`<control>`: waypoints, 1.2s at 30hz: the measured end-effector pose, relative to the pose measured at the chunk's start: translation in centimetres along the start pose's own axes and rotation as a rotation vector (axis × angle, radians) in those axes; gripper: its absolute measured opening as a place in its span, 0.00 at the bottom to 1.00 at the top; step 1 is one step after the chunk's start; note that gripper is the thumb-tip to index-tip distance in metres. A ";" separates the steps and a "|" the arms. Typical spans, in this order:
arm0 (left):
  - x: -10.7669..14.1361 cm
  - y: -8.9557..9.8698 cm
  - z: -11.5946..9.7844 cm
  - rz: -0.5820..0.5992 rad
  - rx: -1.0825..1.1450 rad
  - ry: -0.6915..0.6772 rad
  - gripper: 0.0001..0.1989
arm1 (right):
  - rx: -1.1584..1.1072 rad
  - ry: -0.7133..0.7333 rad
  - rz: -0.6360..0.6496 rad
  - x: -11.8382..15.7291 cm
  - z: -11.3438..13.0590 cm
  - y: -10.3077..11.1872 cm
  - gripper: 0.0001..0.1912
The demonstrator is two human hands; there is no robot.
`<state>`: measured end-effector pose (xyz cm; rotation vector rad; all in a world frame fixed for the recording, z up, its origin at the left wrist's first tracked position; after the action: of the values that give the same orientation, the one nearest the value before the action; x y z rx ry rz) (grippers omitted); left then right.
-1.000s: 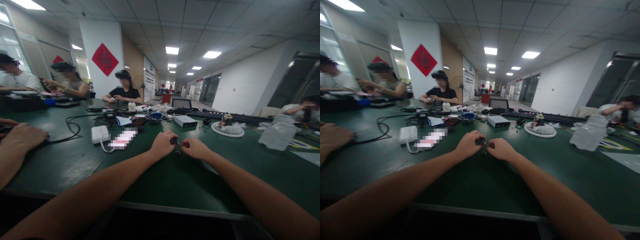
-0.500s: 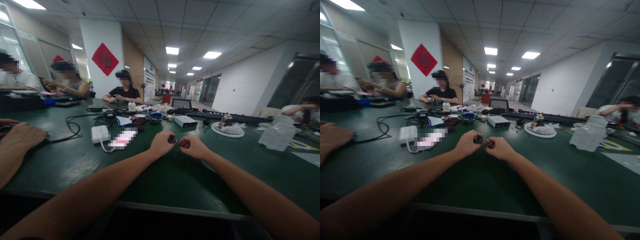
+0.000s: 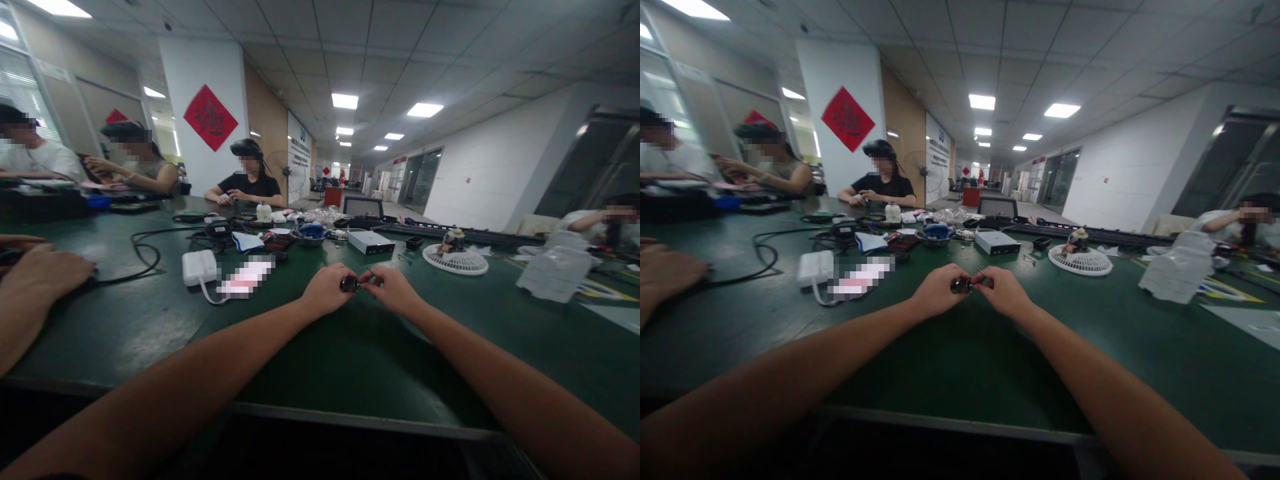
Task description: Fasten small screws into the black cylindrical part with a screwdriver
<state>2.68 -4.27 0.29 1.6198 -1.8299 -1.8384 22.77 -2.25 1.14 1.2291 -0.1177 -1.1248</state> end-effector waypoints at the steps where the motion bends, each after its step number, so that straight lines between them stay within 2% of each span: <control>1: 0.0 0.0 -0.1 0.011 0.001 -0.023 0.11 | -0.013 -0.021 0.011 0.0 -0.1 -0.1 0.06; 5: 0.0 0.1 -0.5 0.081 -0.004 -0.112 0.11 | -0.014 -0.100 0.027 0.1 -0.3 -0.1 0.06; 11: 0.1 0.4 -0.5 0.117 -0.019 -0.147 0.12 | -0.017 -0.104 0.043 0.4 -0.1 0.2 0.12; 20: 0.2 0.7 -0.9 0.168 -0.048 -0.181 0.16 | -0.303 -0.226 0.144 0.5 -0.7 -0.9 0.12; 24: 0.3 0.5 -0.9 0.152 -0.071 -0.188 0.15 | -0.292 -0.223 0.132 0.5 -0.5 -1.1 0.12; 28: 0.2 -0.1 -0.8 0.102 -0.049 -0.109 0.14 | -0.210 -0.207 0.141 0.4 -0.6 -1.2 0.13; 31: 0.0 -0.5 -0.4 0.067 -0.062 -0.013 0.13 | -0.098 -0.186 0.100 0.3 -0.7 -0.9 0.13; 36: 0.0 -0.2 0.8 0.000 -0.094 0.158 0.14 | 0.087 -0.105 0.109 0.2 0.0 0.0 0.10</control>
<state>2.28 -3.66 -0.09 1.6788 -1.6537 -1.7144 22.86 -2.40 1.05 1.2260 -0.3125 -1.0986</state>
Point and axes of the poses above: each hand's wrist, its own x-axis away from the middle knuckle, its own y-axis out of the back of the hand, z = x × y, the point moved 1 cm from there along -x, towards the middle knuckle, and after that the axes turned 2 degrees about z, right-handed, at the moved point
